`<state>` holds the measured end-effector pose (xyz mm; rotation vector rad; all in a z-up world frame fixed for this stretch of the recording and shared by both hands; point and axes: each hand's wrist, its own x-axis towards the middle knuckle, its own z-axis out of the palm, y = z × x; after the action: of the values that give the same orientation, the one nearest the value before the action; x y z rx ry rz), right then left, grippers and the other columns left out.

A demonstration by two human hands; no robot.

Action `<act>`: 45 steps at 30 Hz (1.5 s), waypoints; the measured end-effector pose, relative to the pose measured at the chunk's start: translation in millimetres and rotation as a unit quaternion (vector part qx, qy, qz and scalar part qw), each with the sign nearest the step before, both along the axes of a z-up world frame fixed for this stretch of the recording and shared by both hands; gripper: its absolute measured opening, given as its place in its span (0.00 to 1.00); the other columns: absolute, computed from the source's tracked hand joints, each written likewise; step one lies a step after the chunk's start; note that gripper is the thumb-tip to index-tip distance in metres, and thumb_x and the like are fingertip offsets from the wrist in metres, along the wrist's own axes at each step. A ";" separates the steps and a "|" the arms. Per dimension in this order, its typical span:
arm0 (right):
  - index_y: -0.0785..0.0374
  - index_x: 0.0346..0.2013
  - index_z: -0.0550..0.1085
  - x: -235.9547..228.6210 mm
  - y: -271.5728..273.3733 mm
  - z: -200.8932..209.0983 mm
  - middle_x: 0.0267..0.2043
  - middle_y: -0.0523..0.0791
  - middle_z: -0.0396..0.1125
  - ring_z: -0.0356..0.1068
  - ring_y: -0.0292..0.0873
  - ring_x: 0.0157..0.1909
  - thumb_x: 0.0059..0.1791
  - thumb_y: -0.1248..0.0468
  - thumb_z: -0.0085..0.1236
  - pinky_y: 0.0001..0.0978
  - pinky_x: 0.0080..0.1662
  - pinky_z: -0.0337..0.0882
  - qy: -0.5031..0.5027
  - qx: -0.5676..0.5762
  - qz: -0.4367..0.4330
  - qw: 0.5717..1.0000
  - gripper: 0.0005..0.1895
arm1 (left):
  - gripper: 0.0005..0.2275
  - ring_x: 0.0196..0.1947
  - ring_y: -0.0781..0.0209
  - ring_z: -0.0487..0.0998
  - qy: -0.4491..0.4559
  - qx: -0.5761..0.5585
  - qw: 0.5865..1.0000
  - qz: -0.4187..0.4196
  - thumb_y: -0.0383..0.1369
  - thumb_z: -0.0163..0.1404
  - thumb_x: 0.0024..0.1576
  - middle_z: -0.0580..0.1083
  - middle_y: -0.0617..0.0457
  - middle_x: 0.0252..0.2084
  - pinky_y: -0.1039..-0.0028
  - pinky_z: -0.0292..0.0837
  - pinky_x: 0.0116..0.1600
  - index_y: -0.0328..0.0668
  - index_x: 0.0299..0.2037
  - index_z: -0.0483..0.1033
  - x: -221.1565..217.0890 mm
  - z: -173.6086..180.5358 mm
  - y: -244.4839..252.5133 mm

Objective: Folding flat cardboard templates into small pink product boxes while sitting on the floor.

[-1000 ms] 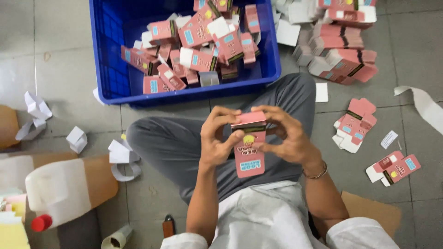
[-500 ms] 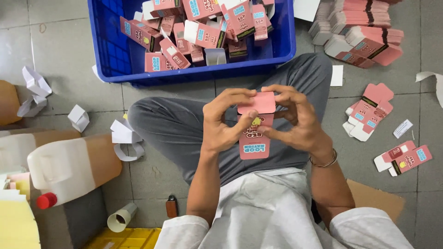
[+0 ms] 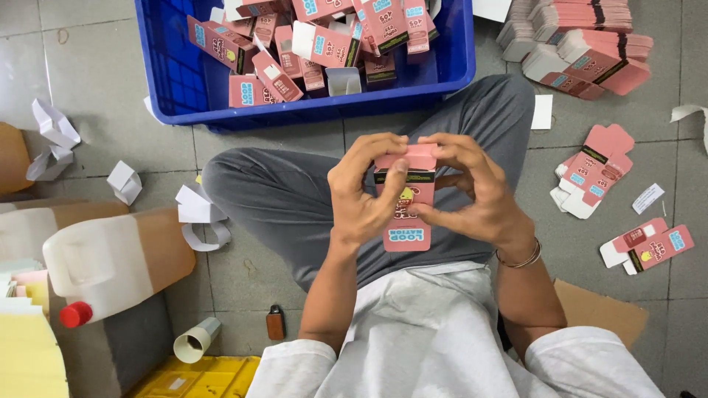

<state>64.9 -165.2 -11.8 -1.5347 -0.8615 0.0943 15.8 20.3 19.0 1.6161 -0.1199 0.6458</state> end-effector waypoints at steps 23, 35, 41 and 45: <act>0.71 0.47 0.68 -5.8 0.0 -7.2 0.58 0.65 0.63 0.76 0.59 0.50 0.41 0.70 0.72 0.36 0.37 0.82 0.002 0.043 -0.035 0.998 0.25 | 0.07 0.51 0.50 0.80 0.006 -0.114 0.986 -0.118 0.29 0.55 0.62 0.78 0.40 0.47 0.63 0.76 0.56 0.32 0.45 0.80 -4.3 -11.2 3.7; 0.73 0.48 0.71 -8.1 -1.4 -22.0 0.56 0.65 0.65 0.77 0.54 0.47 0.45 0.68 0.69 0.31 0.37 0.81 -0.004 0.086 -0.088 0.992 0.21 | 0.11 0.55 0.52 0.80 -0.024 -0.103 0.987 -0.118 0.35 0.61 0.58 0.79 0.42 0.53 0.65 0.76 0.58 0.38 0.45 0.82 0.2 -24.5 -10.1; 0.73 0.49 0.72 -4.0 -5.3 -15.7 0.58 0.66 0.64 0.77 0.53 0.47 0.45 0.67 0.69 0.33 0.39 0.81 0.013 0.073 -0.072 0.995 0.22 | 0.16 0.56 0.53 0.79 0.008 -0.165 0.965 -0.203 0.35 0.62 0.58 0.76 0.39 0.56 0.66 0.77 0.59 0.33 0.50 0.79 5.8 -19.9 8.1; 0.74 0.49 0.73 -4.3 -5.8 -10.8 0.57 0.65 0.65 0.76 0.50 0.42 0.44 0.66 0.71 0.31 0.37 0.80 -0.015 0.042 -0.059 0.997 0.23 | 0.11 0.53 0.56 0.80 0.038 -0.145 0.957 -0.247 0.30 0.58 0.61 0.78 0.41 0.52 0.69 0.79 0.54 0.32 0.50 0.80 6.4 -16.6 24.2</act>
<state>60.5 -171.0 -22.6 -1.5071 -0.7871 -0.0502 22.2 44.4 2.4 1.2556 -0.3441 0.2021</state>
